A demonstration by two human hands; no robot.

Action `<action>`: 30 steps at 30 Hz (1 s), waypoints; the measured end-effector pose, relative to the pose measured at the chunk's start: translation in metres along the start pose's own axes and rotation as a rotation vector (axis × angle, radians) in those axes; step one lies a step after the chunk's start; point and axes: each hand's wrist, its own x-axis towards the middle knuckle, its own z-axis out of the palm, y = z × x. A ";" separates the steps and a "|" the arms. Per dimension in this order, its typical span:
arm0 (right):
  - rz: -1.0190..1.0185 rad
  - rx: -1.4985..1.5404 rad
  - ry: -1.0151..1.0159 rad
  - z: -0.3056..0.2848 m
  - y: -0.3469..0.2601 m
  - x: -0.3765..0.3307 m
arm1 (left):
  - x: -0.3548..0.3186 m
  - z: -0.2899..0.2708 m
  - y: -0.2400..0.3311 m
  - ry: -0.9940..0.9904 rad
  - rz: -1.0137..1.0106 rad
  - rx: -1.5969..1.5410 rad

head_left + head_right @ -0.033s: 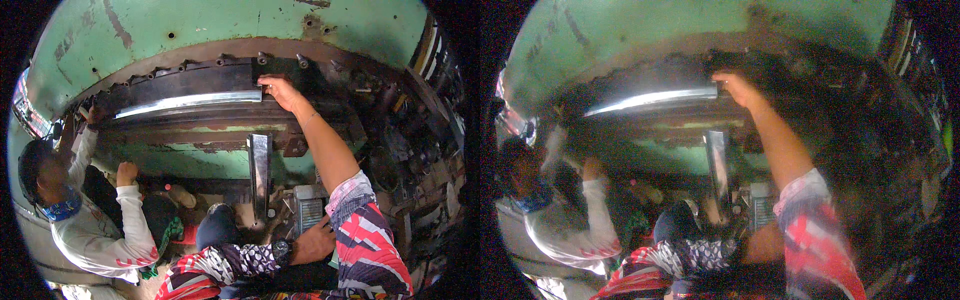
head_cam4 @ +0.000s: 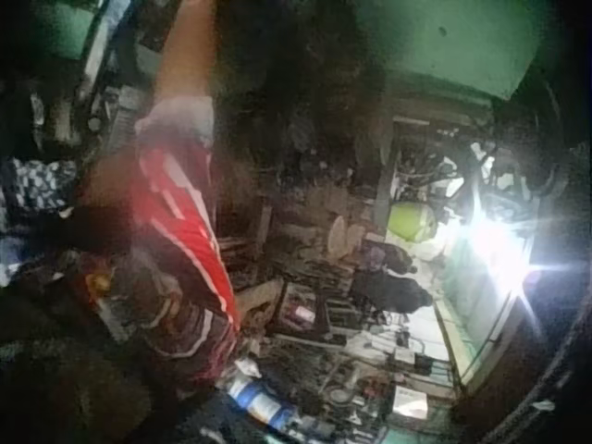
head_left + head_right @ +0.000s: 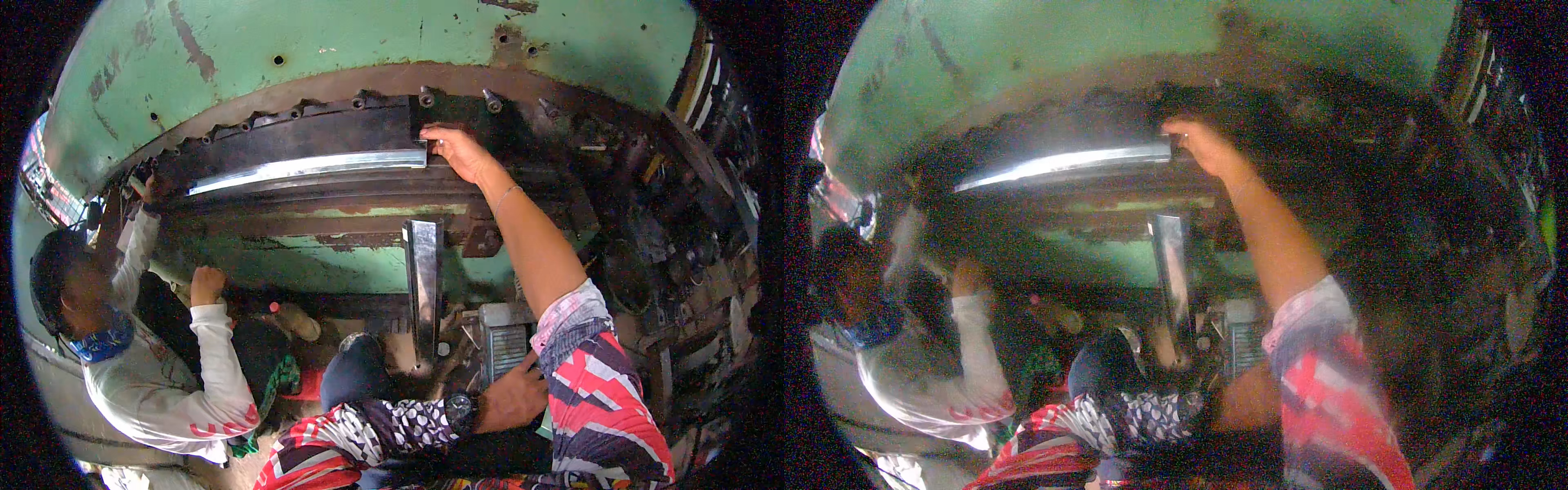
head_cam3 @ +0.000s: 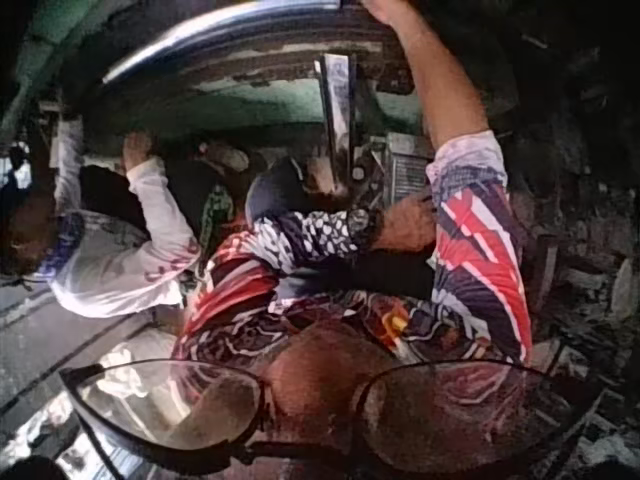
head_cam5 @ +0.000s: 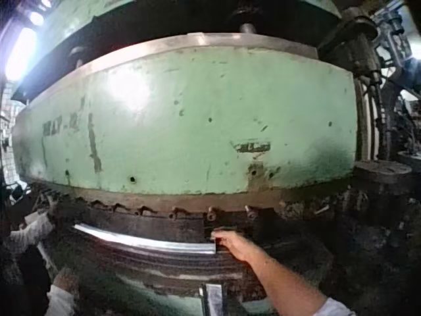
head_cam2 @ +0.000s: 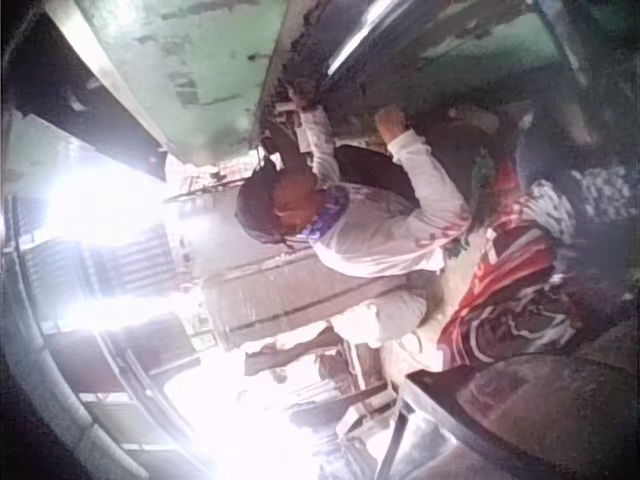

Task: The person positions a long metal bar against a curved machine surface, then handles a smaller metal piece, aligning and adjusting both parts by hand. The person repeatedly checks fit and orientation without using tools.

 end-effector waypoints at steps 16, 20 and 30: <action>-0.193 -0.202 -0.045 -0.036 0.038 0.012 | -0.002 0.033 -0.007 -0.015 -0.032 -0.008; -0.229 -0.335 -0.114 -0.055 0.043 0.005 | -0.001 0.042 -0.008 -0.005 -0.033 -0.012; -0.068 -0.097 0.008 -0.074 0.063 0.015 | 0.000 0.070 -0.001 0.022 -0.037 -0.038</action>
